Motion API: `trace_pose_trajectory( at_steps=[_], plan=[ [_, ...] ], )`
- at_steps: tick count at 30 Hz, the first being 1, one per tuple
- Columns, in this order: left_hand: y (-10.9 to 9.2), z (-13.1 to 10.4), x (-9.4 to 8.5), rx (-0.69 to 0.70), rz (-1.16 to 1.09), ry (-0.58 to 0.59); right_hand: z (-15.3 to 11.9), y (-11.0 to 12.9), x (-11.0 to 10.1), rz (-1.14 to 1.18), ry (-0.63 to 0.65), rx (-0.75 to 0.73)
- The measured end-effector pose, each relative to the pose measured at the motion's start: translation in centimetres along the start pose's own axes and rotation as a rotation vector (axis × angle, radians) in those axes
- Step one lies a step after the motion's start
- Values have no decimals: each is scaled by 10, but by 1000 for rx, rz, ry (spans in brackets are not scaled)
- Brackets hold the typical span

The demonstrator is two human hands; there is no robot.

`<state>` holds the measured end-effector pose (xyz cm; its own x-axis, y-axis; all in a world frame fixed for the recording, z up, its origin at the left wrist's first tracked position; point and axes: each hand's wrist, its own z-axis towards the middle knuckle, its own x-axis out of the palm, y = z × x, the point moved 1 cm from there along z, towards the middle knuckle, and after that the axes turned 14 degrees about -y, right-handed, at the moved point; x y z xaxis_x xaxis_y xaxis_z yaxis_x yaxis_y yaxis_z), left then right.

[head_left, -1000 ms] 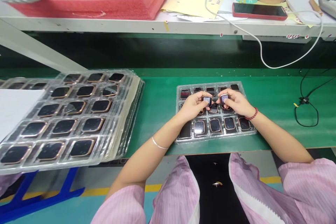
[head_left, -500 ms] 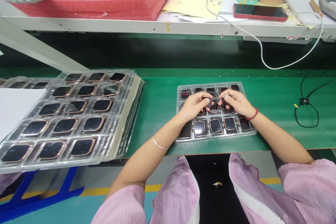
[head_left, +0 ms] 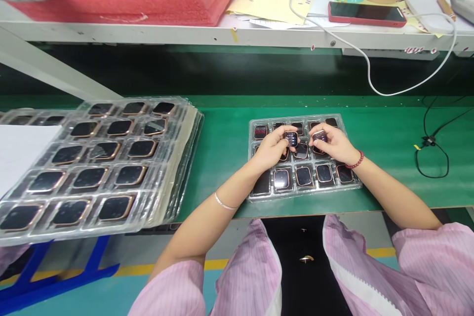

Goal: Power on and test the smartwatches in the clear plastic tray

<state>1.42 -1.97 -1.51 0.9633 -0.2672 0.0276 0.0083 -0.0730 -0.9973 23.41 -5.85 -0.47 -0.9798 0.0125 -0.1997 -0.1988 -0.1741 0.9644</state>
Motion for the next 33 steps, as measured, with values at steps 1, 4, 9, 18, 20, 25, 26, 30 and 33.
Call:
trace_pose_trajectory(
  at_steps=[1, 4, 9, 18, 20, 25, 26, 30, 33],
  plan=[
    [0, 0, 0, 0, -9, -2, 0, 1, 0, 1, 8, -17],
    [-1, 0, 1, 15, -35, 11, -1, 0, 1, 40, 67, 12],
    [-5, -2, 2, 16, -26, 26, -1, -5, 0, 56, 109, 68],
    [-2, -1, 0, 13, -20, 16, -1, -4, -1, 53, 85, 75],
    [-2, -1, 0, -2, -21, -1, -1, -3, -1, 63, 61, 106],
    [-4, -1, 1, 15, -39, -9, -1, -3, 0, 52, 65, 41],
    [-4, -1, 1, 17, -37, -6, -1, -3, 1, 51, 61, 43],
    [-3, -1, 0, -11, -32, -13, -1, -2, -1, 82, 13, 121],
    [-1, 0, 0, -11, -35, -12, 0, -3, -1, 85, 12, 103]
  ],
)
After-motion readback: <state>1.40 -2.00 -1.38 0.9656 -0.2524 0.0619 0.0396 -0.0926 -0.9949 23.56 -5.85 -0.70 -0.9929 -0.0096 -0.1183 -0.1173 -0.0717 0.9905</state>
